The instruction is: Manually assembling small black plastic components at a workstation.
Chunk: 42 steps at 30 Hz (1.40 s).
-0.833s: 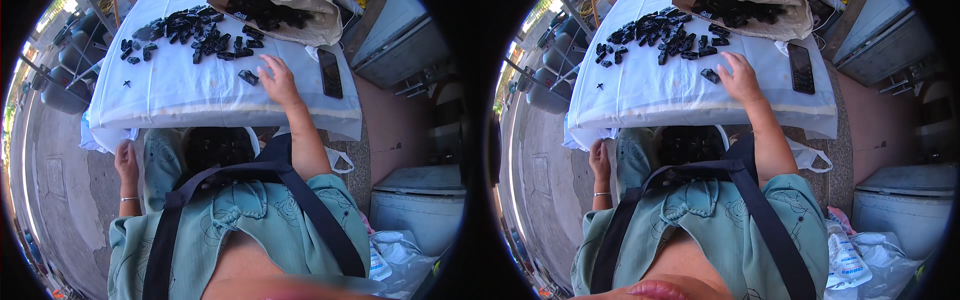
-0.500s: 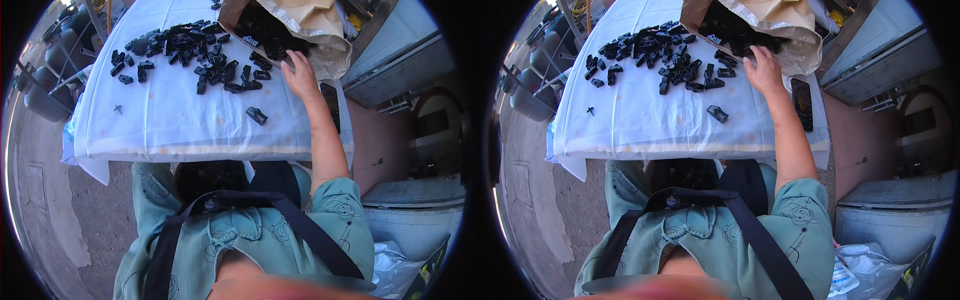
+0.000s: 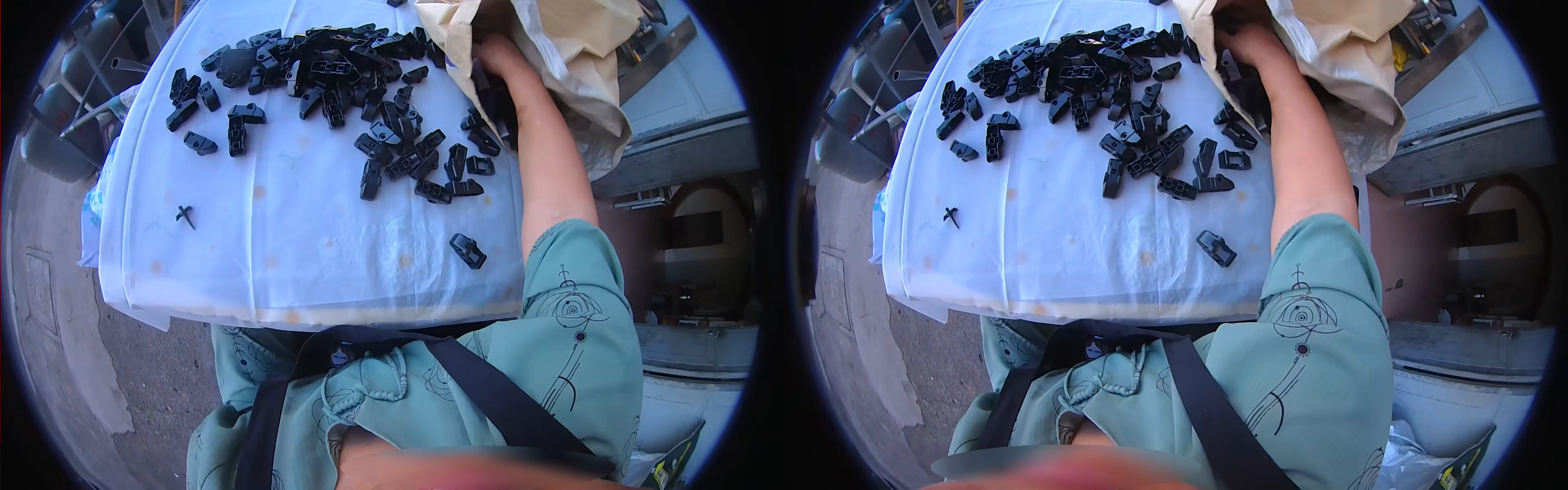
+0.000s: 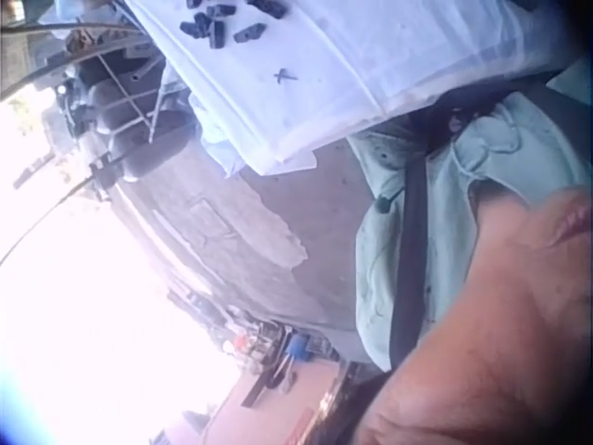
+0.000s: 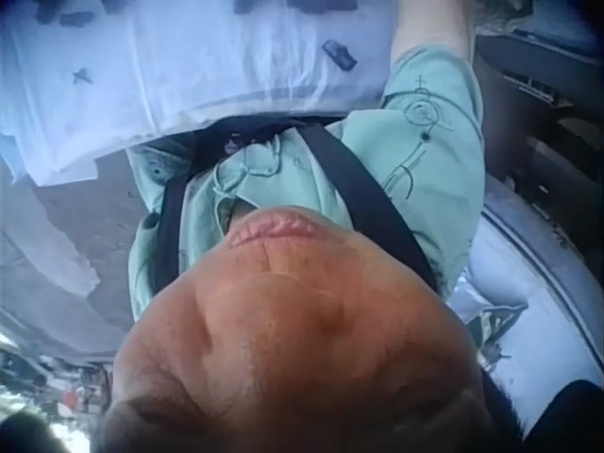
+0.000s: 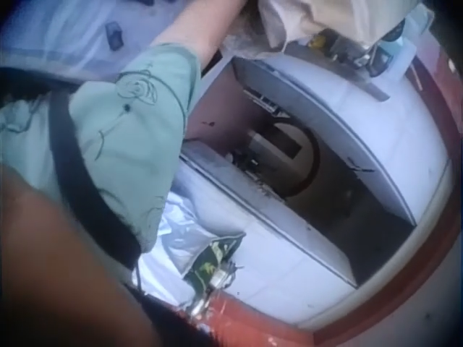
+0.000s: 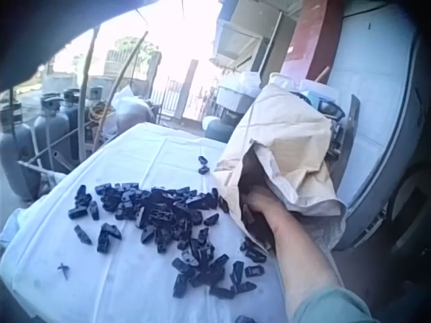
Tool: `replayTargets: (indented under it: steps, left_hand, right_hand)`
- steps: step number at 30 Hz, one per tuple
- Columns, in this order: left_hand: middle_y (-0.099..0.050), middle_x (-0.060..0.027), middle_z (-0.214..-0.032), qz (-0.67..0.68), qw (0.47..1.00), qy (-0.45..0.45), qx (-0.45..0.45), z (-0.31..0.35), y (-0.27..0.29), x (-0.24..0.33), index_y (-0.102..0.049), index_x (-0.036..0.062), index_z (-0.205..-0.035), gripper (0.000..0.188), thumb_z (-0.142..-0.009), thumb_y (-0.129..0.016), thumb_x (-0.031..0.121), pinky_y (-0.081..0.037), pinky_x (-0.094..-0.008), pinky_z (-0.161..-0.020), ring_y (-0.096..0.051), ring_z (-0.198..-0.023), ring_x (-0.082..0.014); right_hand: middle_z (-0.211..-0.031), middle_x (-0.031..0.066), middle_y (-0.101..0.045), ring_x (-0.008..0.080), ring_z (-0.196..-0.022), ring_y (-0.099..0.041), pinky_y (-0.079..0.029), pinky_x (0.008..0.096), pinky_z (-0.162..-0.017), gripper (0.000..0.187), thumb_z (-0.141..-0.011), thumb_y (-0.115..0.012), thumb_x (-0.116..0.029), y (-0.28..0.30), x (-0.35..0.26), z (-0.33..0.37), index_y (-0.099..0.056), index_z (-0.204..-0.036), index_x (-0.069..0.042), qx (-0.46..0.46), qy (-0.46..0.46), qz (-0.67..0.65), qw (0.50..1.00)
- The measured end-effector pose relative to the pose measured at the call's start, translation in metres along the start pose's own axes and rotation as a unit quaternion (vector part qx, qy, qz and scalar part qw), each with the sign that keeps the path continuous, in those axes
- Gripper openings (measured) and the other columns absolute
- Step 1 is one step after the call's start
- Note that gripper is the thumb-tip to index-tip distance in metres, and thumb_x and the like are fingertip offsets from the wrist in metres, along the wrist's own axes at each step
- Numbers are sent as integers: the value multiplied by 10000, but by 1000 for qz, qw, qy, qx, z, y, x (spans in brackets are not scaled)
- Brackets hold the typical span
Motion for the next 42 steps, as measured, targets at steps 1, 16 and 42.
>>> replayTargets:
  steps: [1, 16, 42]
  left_hand:
    - [-638, -47, -891, -2, 1000, -3, 2, 3, 0, -1, -640, 47, -1029, 201, -919, -538, 181, -492, -305, -694, -597, -770, -158]
    - [-664, -71, -921, -131, 984, -116, -38, 63, 26, -17, -653, 40, -1034, 215, -919, -530, 173, -506, -331, -723, -632, -811, -188]
    - [-608, -117, -1101, -194, 717, -669, -1, 240, -15, 354, -610, 73, -1070, 271, -804, -658, 67, -515, -371, -771, -618, -947, -302]
  right_hand:
    - [-1268, 197, -559, 333, -1176, -535, -405, 371, -996, 535, -847, -560, -480, 1, -13, 21, -597, -1231, -108, 34, -3, 23, 999]
    - [-1128, 146, -630, 309, -1052, -589, -450, 359, -928, 341, -814, -632, -387, -26, -41, 176, -693, -1053, -151, 327, -61, -24, 943]
    - [-879, 132, -601, 325, -768, -624, -525, 398, -664, 320, -824, -655, -268, -33, -130, 327, -619, -1097, -104, 218, -13, -51, 975]
Point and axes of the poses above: each hand's wrist, its own z-axis away from the middle knuckle, its own y-axis out of the back of the hand, x = y × z, the point moved 1 cm from there along -z, towards the middle knuckle
